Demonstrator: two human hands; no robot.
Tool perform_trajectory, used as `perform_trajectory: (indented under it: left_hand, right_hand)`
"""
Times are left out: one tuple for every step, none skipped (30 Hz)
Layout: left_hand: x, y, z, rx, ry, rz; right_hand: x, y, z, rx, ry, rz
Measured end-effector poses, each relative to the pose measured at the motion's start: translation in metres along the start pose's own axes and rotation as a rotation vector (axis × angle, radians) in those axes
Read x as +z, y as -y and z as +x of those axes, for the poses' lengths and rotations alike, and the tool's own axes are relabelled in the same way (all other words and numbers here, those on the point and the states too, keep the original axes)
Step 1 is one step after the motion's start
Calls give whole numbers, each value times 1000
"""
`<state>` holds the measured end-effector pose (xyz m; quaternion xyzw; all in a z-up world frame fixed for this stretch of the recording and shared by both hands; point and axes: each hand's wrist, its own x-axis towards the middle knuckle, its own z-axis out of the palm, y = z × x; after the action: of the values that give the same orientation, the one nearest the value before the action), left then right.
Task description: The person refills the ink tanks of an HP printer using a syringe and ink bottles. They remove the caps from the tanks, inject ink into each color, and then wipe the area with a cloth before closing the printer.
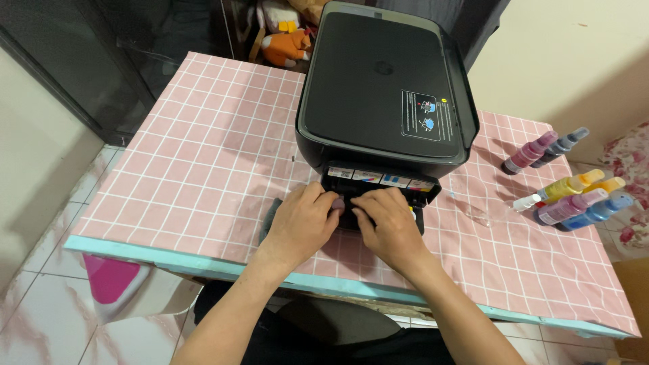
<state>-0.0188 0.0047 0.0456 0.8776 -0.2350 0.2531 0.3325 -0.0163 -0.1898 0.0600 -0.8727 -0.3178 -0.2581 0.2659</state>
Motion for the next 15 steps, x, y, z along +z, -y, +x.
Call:
perform_trajectory:
  left_hand:
    - [1, 0, -1, 3, -5, 0]
    - [2, 0, -1, 7, -9, 0]
    - [3, 1, -2, 21, -31, -8]
    - [4, 1, -2, 36, -52, -16]
    - [5, 1, -2, 52, -73, -23]
    - [6, 1, -3, 43, -65, -18]
    - [7, 0, -4, 35, -56, -13]
    - [7, 0, -3, 27, -49, -5]
    - [8, 0, -3, 24, -58, -1]
    - [9, 0, -4, 22, -66, 2]
    - [9, -1, -4, 20, -74, 5]
    - [10, -1, -5, 28, -84, 22]
    - [11, -1, -5, 37, -95, 39]
    - [12, -2, -6, 46, -105, 56]
    - [12, -2, -7, 45, -100, 61]
  right_hand:
    - [0, -1, -2, 18, -14, 4]
    - [0, -1, -4, 37, -29, 6]
    - [0, -2, -6, 47, -40, 24]
    - [1, -4, -7, 57, -53, 42]
    - [1, -5, -8, 68, -66, 59]
    - [2, -5, -9, 73, -70, 62]
    - [3, -6, -10, 78, -74, 66]
    - [4, -6, -10, 80, -79, 70]
    - [5, -7, -10, 79, -90, 66]
    - [6, -7, -11, 80, -100, 62]
    - [7, -7, -12, 80, -110, 58]
    - [7, -7, -13, 71, -115, 50]
    - [8, -7, -13, 62, -120, 42]
    - [8, -7, -14, 54, -124, 35]
    - [9, -7, -14, 55, -121, 39]
